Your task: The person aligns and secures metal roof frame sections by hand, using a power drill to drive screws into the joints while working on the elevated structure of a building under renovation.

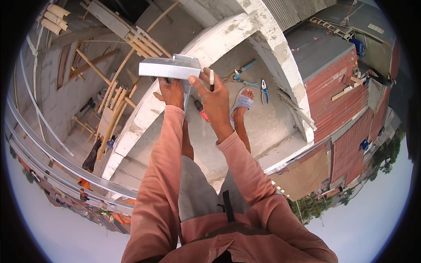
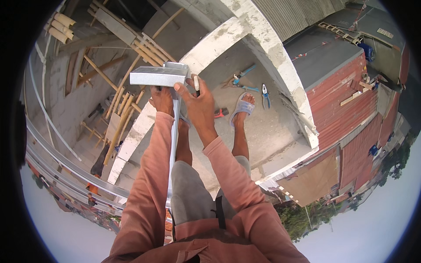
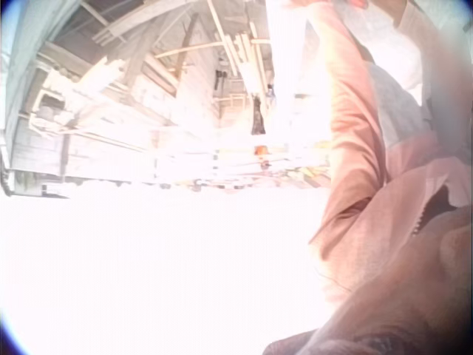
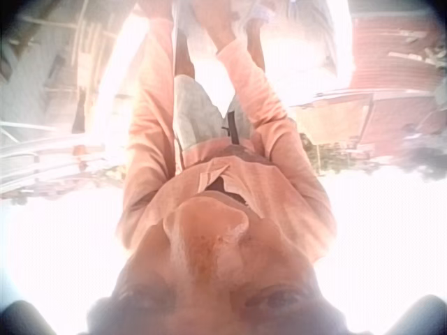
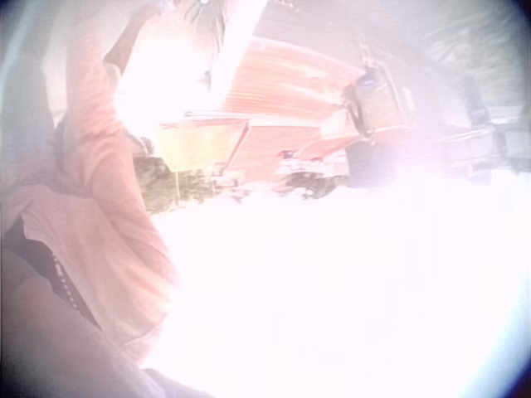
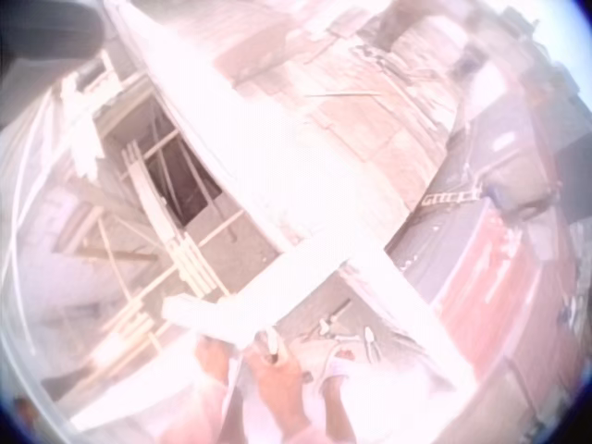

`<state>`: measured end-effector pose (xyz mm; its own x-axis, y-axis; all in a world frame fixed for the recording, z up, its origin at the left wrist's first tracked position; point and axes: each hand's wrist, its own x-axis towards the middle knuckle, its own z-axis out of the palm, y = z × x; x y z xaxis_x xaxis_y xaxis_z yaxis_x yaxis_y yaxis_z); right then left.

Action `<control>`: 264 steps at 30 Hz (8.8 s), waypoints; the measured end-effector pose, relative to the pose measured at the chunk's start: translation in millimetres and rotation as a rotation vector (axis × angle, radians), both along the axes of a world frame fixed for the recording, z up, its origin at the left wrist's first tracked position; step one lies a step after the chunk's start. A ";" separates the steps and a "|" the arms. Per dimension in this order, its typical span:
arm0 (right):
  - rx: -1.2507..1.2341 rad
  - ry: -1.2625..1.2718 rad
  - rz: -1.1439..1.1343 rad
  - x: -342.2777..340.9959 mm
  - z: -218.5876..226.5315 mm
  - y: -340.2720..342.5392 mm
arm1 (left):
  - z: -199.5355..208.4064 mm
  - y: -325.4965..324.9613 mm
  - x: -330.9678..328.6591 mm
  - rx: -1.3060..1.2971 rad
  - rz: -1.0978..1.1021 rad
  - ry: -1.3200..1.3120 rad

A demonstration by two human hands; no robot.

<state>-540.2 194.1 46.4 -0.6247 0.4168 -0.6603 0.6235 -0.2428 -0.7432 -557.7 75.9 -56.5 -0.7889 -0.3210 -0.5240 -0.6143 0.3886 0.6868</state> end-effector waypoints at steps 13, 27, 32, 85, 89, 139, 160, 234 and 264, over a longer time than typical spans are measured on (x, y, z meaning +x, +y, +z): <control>-0.121 -0.091 0.079 -13.0 15.0 2.8 | -14.0 -9.3 6.5 0.314 0.052 0.067; -0.169 -0.068 0.005 -14.7 18.8 -0.2 | 22.1 2.9 -9.4 -0.059 -0.035 -0.100; -0.165 -0.095 0.044 -19.6 20.6 3.4 | 18.8 -1.0 -10.3 -0.024 -0.022 -0.115; 0.220 0.136 0.385 -1.6 -54.8 51.7 | 29.2 22.9 -17.8 -0.153 -0.019 -0.138; 0.169 0.191 0.416 -18.4 -59.8 53.2 | 17.8 9.7 -20.3 -0.123 -0.016 -0.062; 0.209 0.160 -0.128 -9.5 -63.5 -9.0 | 2.1 -6.0 -19.0 0.215 0.051 0.194; -0.052 -0.059 -0.107 -14.7 -63.5 -3.3 | 8.0 -9.2 -10.3 0.097 0.040 0.036; -0.097 0.086 0.032 -2.2 -66.6 9.3 | -57.9 -30.4 -13.1 0.048 -0.058 0.301; 0.137 0.181 -0.002 65.9 -4.0 11.9 | -19.8 -10.7 2.9 -0.234 -0.088 -0.054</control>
